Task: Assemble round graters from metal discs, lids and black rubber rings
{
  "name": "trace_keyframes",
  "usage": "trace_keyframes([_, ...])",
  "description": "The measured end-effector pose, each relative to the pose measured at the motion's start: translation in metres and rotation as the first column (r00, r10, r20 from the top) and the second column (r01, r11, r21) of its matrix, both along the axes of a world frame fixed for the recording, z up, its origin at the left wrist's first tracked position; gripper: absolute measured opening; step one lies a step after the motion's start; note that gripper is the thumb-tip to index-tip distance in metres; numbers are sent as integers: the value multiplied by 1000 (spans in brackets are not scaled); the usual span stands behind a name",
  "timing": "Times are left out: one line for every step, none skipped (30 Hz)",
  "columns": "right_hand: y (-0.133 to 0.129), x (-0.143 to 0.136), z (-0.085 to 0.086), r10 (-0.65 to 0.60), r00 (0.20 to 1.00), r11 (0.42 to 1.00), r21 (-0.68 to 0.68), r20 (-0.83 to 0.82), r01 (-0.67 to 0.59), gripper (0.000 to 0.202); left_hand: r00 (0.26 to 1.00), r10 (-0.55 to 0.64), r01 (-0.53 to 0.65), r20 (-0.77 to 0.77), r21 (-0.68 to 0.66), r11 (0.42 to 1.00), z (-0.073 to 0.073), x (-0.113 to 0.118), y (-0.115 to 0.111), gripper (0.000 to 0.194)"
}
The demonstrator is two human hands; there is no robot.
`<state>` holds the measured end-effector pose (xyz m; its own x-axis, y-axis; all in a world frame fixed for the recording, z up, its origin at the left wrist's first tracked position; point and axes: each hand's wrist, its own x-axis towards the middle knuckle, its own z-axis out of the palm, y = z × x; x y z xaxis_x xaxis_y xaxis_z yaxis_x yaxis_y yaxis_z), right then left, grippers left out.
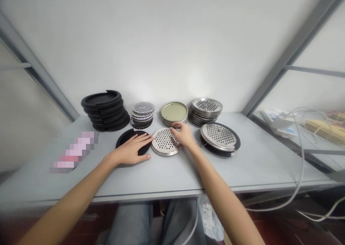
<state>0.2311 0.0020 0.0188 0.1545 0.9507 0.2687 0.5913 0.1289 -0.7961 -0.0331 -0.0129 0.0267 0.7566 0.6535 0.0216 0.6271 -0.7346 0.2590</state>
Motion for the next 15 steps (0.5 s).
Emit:
trace_keyframes([0, 1, 1, -4, 999, 1000, -12, -40, 3, 20, 1000, 0, 0, 1, 0, 1000, 0, 0, 0, 76])
trace_keyframes([0, 1, 1, -2, 997, 1000, -26, -74, 0, 20, 1000, 2, -2, 4, 1, 1000, -1, 0, 0, 75])
trace_keyframes([-1, 1, 1, -2, 995, 999, -40, -103, -2, 21, 1000, 4, -4, 6, 0, 1000, -1, -1, 1, 74])
trace_keyframes([-1, 1, 2, -3, 992, 999, -50, -122, -3, 22, 1000, 8, -8, 9, 0, 1000, -1, -1, 1, 74])
trace_keyframes([-1, 1, 2, -5, 991, 998, -55, -135, -2, 23, 1000, 13, -13, 12, 0, 1000, -1, -1, 1, 73])
trace_keyframes([-1, 1, 2, -6, 989, 998, -56, -148, -3, 24, 1000, 20, -20, 15, -2, 1000, -1, -2, 1, 72])
trace_keyframes([-1, 2, 1, -3, 986, 998, -55, -167, -6, 25, 999, 29, -29, 20, -4, 1000, -2, -3, 2, 71])
trace_keyframes([-1, 2, 1, 4, 982, 998, -54, -191, -14, 25, 999, 40, -40, 26, -4, 999, -2, -5, 3, 70])
trace_keyframes([0, 2, 1, 12, 976, 998, -55, -218, -25, 26, 998, 53, -53, 32, -2, 999, -1, -7, 4, 69])
trace_keyframes([0, 2, 0, 19, 970, 997, -63, -243, -36, 26, 997, 66, -66, 36, 2, 998, -1, -9, 5, 69])
trace_keyframes([1, 2, 0, 27, 964, 996, -73, -266, -48, 26, 996, 78, -78, 39, 8, 997, -1, -11, 6, 70])
trace_keyframes([1, 2, -1, 35, 958, 995, -84, -284, -61, 26, 995, 89, -90, 40, 17, 996, -1, -12, 7, 72])
trace_keyframes([1, 2, -1, 48, 953, 992, -95, -300, -80, 26, 994, 100, -101, 40, 27, 995, 0, -14, 7, 74])
trace_keyframes([1, 2, -2, 66, 946, 989, -105, -316, -104, 26, 993, 111, -112, 36, 36, 993, 0, -14, 7, 77])
trace_keyframes([2, 2, -2, 87, 938, 984, -116, -335, -132, 26, 992, 121, -122, 30, 45, 991, 0, -14, 7, 80])
